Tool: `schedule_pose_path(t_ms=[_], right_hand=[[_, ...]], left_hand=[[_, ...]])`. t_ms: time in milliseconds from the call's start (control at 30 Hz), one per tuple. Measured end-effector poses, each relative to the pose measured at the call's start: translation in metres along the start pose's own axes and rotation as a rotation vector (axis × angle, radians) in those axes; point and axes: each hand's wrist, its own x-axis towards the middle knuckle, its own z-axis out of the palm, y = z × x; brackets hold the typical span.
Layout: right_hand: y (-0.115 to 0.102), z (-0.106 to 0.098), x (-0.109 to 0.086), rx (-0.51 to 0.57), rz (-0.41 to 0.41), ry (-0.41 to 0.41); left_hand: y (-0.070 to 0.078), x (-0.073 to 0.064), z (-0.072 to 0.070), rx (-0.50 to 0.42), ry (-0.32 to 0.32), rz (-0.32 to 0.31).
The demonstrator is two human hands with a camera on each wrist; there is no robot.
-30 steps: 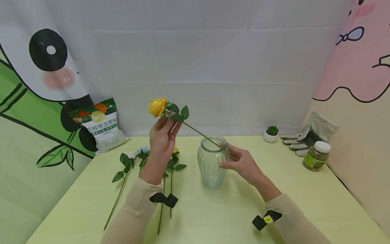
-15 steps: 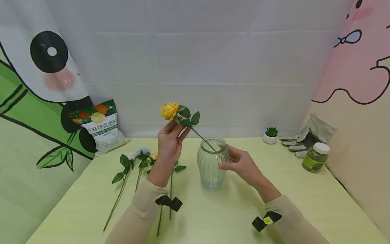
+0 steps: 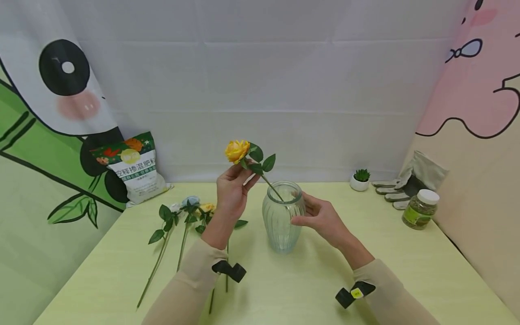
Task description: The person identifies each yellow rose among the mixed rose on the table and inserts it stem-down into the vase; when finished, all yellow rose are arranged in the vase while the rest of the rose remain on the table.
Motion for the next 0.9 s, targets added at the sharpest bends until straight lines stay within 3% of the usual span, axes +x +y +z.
schedule_pose_path(t_ms=[267,467,767,900], right_hand=[[0.0,0.0,-0.001,-0.016,0.003,0.001],[0.0,0.001,-0.001,-0.017,0.015,0.004],[0.0,-0.001,-0.001,-0.019,0.013,0.008],[0.0,-0.001,-0.001,-0.021,0.021,0.01]], left_hand=[[-0.007,-0.001,0.002,0.101,-0.027,-0.033],[-0.013,0.0,0.0,0.168,-0.077,-0.016],[-0.018,0.001,0.002,0.254,-0.094,0.0],[-0.021,0.001,0.001,0.302,-0.119,-0.019]])
